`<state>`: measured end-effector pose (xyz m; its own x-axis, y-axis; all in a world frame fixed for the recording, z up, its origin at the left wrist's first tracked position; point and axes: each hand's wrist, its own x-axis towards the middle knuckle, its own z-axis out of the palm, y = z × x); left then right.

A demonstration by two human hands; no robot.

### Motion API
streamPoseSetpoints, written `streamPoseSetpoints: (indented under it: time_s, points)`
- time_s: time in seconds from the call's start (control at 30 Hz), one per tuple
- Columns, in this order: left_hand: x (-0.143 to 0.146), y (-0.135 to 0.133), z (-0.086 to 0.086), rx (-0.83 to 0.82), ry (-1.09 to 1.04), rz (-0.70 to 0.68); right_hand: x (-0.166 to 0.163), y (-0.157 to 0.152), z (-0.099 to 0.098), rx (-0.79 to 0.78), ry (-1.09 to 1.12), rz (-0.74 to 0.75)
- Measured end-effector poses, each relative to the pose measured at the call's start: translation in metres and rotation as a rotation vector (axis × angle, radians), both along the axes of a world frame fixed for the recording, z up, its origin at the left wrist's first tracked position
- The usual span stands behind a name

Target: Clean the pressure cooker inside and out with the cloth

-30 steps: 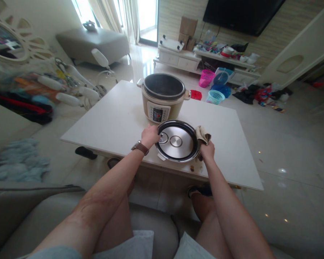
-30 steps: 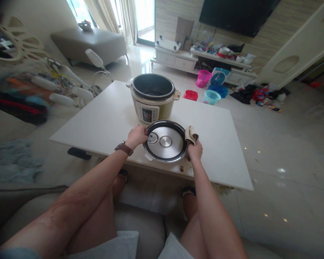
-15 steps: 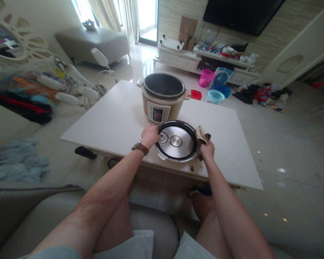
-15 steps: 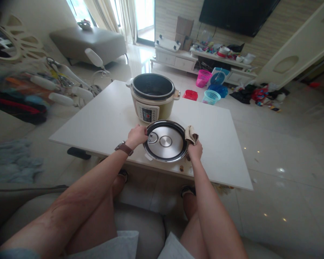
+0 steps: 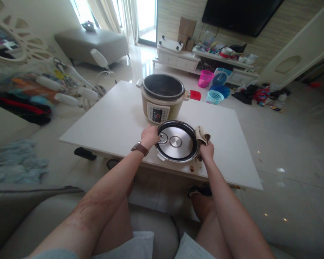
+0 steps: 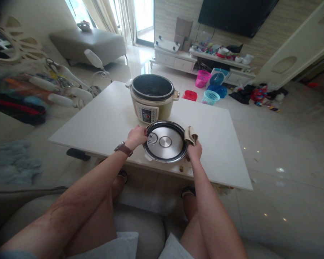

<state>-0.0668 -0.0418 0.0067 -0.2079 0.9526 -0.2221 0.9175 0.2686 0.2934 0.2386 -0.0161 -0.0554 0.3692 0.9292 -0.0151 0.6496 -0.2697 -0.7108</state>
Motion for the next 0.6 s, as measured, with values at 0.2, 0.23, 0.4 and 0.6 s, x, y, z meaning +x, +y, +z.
streamPoseSetpoints:
  time_s: [0.2,0.23,0.4,0.6]
  points:
    - [0.0001,0.0008,-0.0022,0.009,0.014,0.003,0.0002,0.0000,-0.0001,-0.008,-0.009,0.008]
    - [0.0002,0.0008,-0.0024,0.011,0.015,0.002,0.0000,-0.0003,0.0004,-0.009,-0.008,0.007]
    - [0.0010,-0.0002,-0.0019,0.019,0.001,0.008,-0.0004,-0.0009,0.0011,-0.003,0.003,-0.002]
    - [0.0016,-0.0005,-0.0011,0.023,0.014,0.003,-0.0009,-0.0011,0.0016,-0.003,-0.003,0.001]
